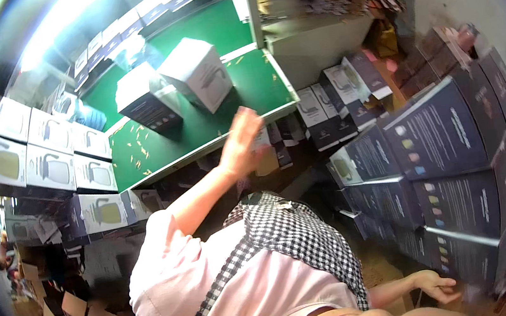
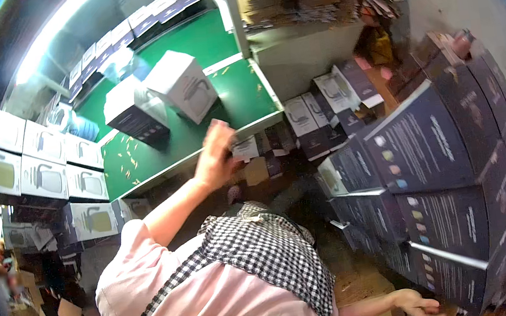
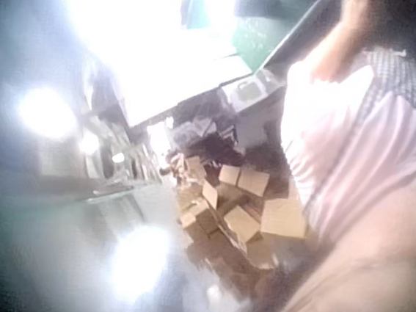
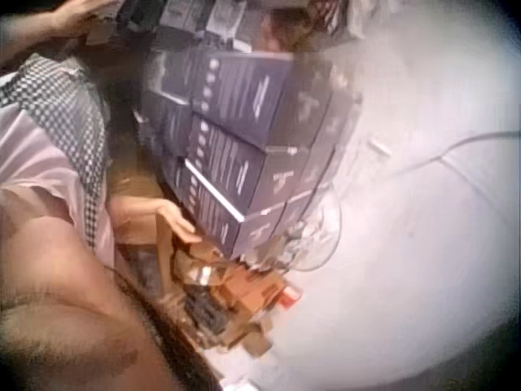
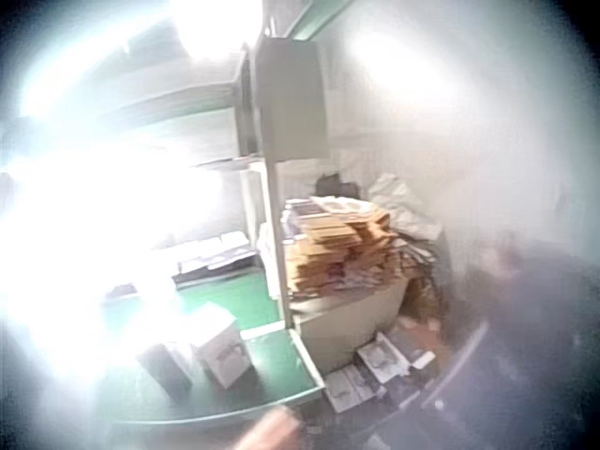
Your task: The person organizes several product boxes into a stack, then picks up a flat cardboard sheet and folds it into a box. They take a plastic-wrapped item from the workspace and place it into the newly formed box.
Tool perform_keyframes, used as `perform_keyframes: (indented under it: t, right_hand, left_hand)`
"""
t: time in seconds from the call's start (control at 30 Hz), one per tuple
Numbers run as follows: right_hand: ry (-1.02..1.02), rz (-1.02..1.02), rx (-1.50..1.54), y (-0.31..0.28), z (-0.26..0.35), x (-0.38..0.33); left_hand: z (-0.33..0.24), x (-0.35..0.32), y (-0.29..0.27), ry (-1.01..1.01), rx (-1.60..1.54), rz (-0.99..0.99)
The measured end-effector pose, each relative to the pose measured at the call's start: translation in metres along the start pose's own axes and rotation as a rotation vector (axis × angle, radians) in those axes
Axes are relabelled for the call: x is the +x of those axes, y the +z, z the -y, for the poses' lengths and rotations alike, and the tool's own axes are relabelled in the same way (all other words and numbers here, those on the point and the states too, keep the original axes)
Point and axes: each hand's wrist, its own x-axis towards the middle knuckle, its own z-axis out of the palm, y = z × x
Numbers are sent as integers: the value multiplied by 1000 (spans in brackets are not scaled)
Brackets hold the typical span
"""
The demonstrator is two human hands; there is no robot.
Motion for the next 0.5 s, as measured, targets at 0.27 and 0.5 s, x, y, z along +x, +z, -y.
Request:
perform_keyframes:
  t: [0.27,0.5]
  right_hand:
    - [146,1274,1088,60,271,-200]
    - [667,2073,1082,51,597,-409]
  left_hand:
    - [304,-115,-167,-1298,-210,-762]
    - [391,-114,-205,-1464,-1049,-324]
